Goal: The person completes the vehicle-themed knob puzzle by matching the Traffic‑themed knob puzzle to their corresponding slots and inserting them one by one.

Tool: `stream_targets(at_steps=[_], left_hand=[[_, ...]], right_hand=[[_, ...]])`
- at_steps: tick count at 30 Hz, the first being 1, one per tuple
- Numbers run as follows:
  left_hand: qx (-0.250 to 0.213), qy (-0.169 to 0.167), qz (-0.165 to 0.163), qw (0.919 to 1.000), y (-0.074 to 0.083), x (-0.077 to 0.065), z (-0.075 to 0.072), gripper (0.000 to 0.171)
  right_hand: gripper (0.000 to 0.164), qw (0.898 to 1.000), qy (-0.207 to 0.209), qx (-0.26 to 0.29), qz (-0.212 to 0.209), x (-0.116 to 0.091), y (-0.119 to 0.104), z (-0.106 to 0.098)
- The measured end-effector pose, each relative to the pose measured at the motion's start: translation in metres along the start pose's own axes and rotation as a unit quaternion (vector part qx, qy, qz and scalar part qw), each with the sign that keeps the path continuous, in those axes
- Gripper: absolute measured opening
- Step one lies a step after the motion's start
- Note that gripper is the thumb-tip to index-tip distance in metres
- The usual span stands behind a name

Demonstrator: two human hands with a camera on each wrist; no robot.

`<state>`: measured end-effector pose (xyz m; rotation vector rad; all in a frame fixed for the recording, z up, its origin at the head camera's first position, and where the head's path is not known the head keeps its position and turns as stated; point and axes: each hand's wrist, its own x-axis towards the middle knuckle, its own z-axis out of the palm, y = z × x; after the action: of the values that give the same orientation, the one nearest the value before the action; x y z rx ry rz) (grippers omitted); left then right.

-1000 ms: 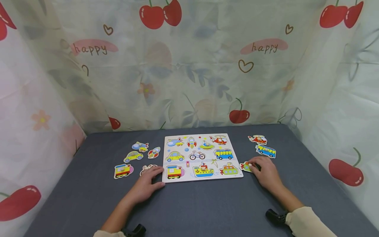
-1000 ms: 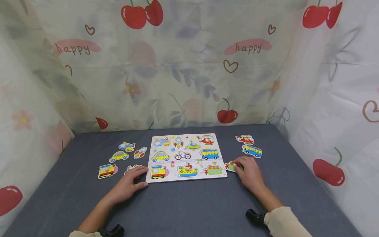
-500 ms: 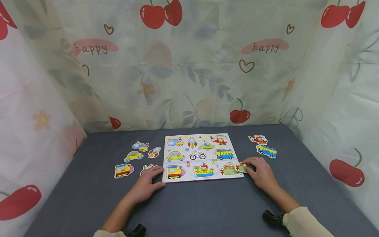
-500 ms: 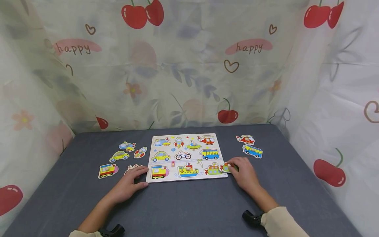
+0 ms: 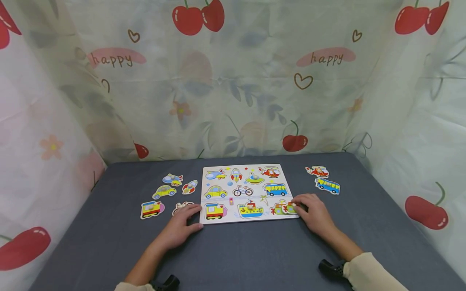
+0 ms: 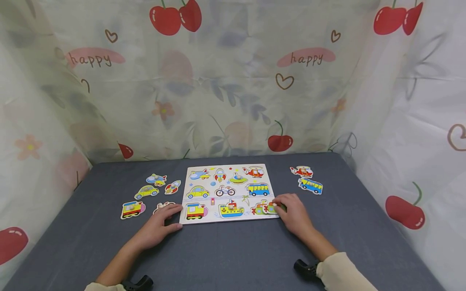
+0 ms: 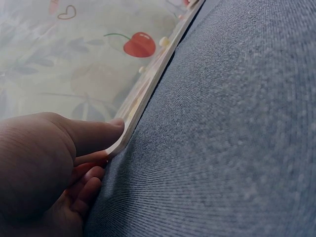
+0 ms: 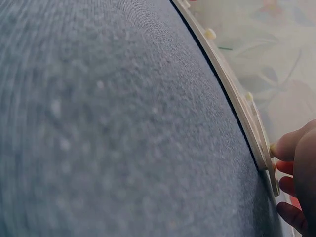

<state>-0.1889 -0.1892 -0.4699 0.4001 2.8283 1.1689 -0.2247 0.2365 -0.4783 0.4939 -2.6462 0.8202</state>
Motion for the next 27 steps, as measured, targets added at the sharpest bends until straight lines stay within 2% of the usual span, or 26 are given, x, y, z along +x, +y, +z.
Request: stream_targets(at_steps=[20,27], left_hand=[[0.003,-0.003,-0.005,1.0,0.0,0.0,0.0,0.054],[0.001,-0.002,-0.003,1.0,0.0,0.0,0.001,0.053]], right_hand=[[0.014,0.999,0.001,0.015,-0.034,0.005,-0.009,0.012],[0.014,0.999,-0.007,0.016,-0.033,0.006,-0.014,0.014]])
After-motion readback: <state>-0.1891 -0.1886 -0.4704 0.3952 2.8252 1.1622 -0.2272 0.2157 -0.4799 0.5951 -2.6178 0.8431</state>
